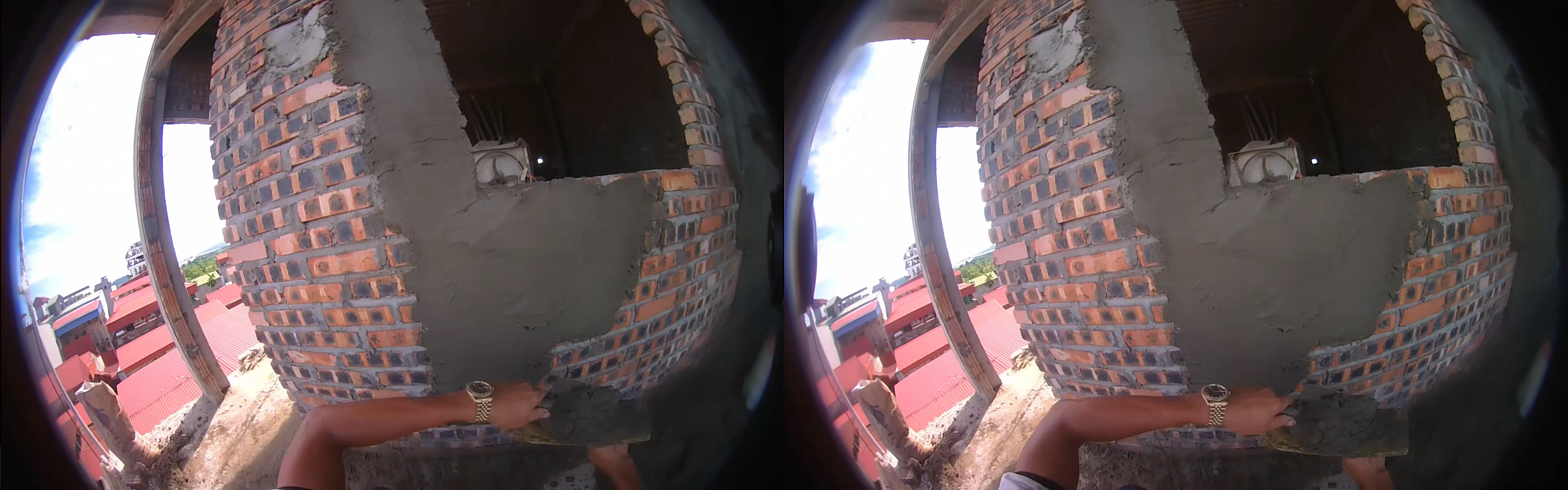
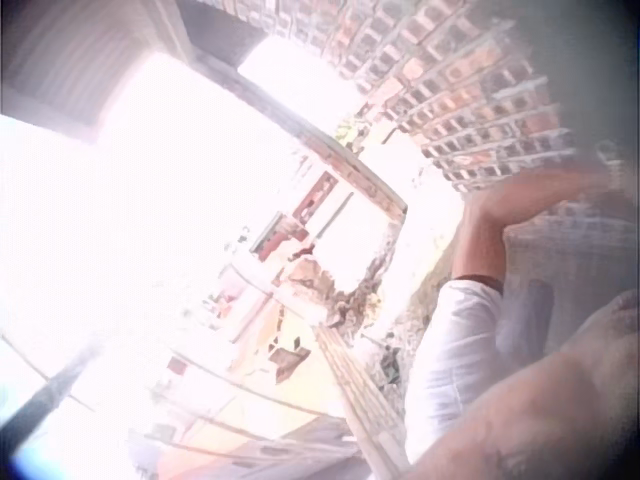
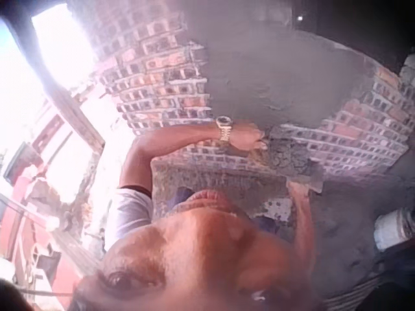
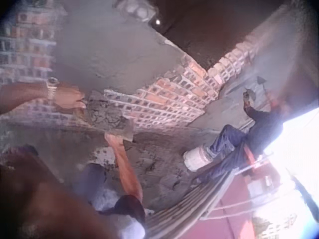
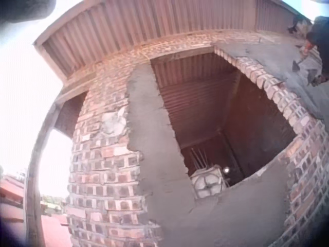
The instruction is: The person applies cement mortar to a brick wall using a trowel and a plastering float, spreading and smoothing the mixture over the brick surface.
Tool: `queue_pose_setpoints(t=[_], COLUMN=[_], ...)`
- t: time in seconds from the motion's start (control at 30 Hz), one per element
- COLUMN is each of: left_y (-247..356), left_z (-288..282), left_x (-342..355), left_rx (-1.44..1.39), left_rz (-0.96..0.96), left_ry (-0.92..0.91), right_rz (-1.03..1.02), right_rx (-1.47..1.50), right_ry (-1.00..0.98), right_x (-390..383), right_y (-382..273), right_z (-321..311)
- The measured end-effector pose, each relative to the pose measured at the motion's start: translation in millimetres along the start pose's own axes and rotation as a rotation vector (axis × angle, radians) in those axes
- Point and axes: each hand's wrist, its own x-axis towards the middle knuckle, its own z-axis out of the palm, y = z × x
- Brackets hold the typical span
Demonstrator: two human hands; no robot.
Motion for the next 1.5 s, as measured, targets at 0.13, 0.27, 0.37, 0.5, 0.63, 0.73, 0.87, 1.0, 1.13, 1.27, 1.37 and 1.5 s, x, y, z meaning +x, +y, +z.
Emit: queue_pose_setpoints(t=[0.13, 0.27, 0.37, 0.5, 0.63, 0.73, 0.87, 1.0, 1.13, 1.27, 1.37, 1.5], left_y=[21.6, 17.7, 6.6, 5.7, 28.8, 31.6, 21.9, -9.1, -65.7, -111.6, -119.3, -121.7], left_z=[-193.4, -308.8, -365.5, -426.4, -472.9, -501.7, -507.7, -513.1, -557.9, -609.7, -623.4, -639.6], left_x=[-169.1, -329.5, -413.1, -499.0, -579.4, -606.7, -626.1, -648.4, -632.9, -609.5, -612.2, -614.5], left_rx=[0.073, -0.003, -0.161, -0.098, -0.042, -0.061, -0.135, -0.065, 0.004, 0.196, 0.216, 0.165], left_rz=[-0.189, -0.315, -0.575, -0.783, -0.858, -0.770, -0.696, -0.592, -0.535, -0.631, -0.698, -0.708], left_ry=[0.458, 0.907, 0.979, 1.029, 1.084, 1.120, 1.118, 1.177, 1.215, 1.225, 1.173, 1.127], right_rz=[-0.079, -0.566, -0.759, -0.939, -1.043, -0.877, -0.936, -0.823, -0.555, -0.428, -0.487, -0.491], right_rx=[-0.016, -0.344, -0.482, -0.521, -0.430, -0.528, -0.373, -0.235, -0.144, -0.282, -0.395, -0.512], right_ry=[0.012, 0.410, 0.587, 0.791, 0.857, 0.621, 0.837, 0.697, 0.424, 0.511, 0.592, 0.578], right_x=[81.2, 124.4, 116.4, 132.9, 140.2, 132.6, 131.9, 148.9, 222.1, 268.0, 279.0, 281.2], right_y=[-104.9, -252.8, -377.7, -468.9, -579.5, -636.4, -707.2, -778.0, -822.1, -844.9, -840.4, -849.6], right_z=[-169.6, -345.9, -497.1, -650.5, -758.8, -811.8, -843.4, -852.0, -873.1, -906.1, -909.5, -941.1])
